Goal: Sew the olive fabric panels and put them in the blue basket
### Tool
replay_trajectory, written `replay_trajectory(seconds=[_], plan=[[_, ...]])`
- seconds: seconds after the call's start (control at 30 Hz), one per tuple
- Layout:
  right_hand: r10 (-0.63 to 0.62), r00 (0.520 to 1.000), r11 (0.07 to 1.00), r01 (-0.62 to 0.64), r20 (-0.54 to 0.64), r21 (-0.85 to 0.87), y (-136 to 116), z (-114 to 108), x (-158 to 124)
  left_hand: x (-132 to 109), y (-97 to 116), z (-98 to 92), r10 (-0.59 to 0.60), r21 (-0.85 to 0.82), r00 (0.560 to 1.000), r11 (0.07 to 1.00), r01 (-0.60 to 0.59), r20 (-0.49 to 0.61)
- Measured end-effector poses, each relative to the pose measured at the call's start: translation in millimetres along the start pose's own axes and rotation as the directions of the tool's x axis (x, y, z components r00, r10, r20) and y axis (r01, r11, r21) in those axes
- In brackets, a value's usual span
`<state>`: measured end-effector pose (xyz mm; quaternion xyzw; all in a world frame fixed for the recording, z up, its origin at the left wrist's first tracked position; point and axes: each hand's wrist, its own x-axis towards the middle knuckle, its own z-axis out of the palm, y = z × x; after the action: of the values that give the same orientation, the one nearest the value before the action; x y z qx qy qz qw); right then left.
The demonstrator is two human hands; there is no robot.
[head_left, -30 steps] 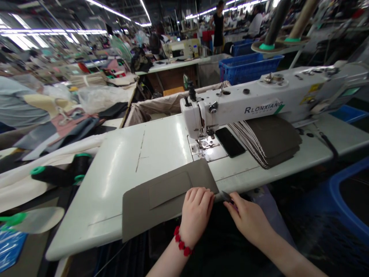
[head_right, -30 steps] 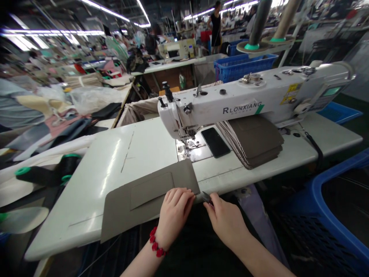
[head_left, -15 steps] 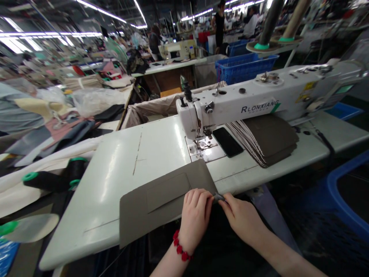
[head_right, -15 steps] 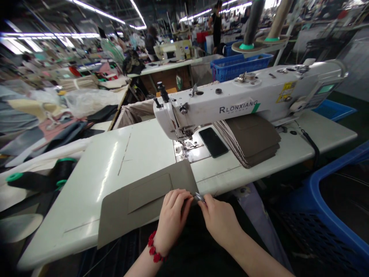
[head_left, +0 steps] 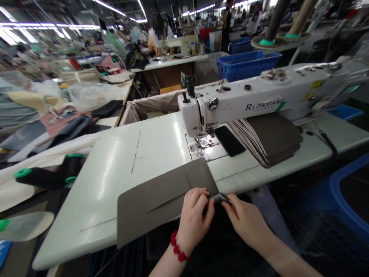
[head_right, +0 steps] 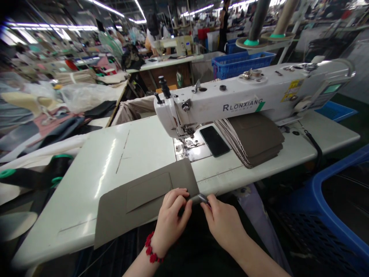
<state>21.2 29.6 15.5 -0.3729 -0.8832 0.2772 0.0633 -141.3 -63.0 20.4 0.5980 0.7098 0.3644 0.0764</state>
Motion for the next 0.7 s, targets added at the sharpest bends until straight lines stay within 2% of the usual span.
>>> replay_trajectory(seconds=[0.13,0.2,0.3,0.37,0.43,0.53,0.6,0.7], plan=[[0.006,1.000,0.999,-0.006,-0.005,0.051,-1,2,1,1,-1,-0.1,0.013,-0.013,1.000,1.000,-0.013,-0.002],[0.021,1.000,0.984,-0.019,-0.007,0.177,-2,4,2,1,-2,-0.5,0.031,-0.011,1.000,0.999,-0.031,0.000],[0.070,0.996,0.882,-0.084,0.047,0.464,-4,8,5,1,-2,-0.1,0.047,0.012,0.999,0.999,-0.047,-0.002],[0.096,0.992,0.814,-0.125,0.082,0.567,-4,9,6,2,-2,0.7,0.051,0.028,0.999,0.998,-0.050,-0.009],[0.098,0.994,0.841,-0.106,0.043,0.531,-3,9,4,3,-1,1.5,0.055,0.036,0.998,0.998,-0.054,-0.014],[0.053,0.998,0.948,-0.039,-0.037,0.316,0,9,0,4,-1,2.1,0.046,0.035,0.999,0.998,-0.045,-0.015],[0.033,0.999,0.979,-0.025,-0.037,0.201,1,9,-3,4,-1,2.3,0.031,0.039,0.999,0.999,-0.030,-0.016],[0.008,1.000,0.991,-0.005,-0.025,0.135,2,11,-5,3,-2,1.9,0.019,0.052,1.000,0.998,-0.019,-0.012]])
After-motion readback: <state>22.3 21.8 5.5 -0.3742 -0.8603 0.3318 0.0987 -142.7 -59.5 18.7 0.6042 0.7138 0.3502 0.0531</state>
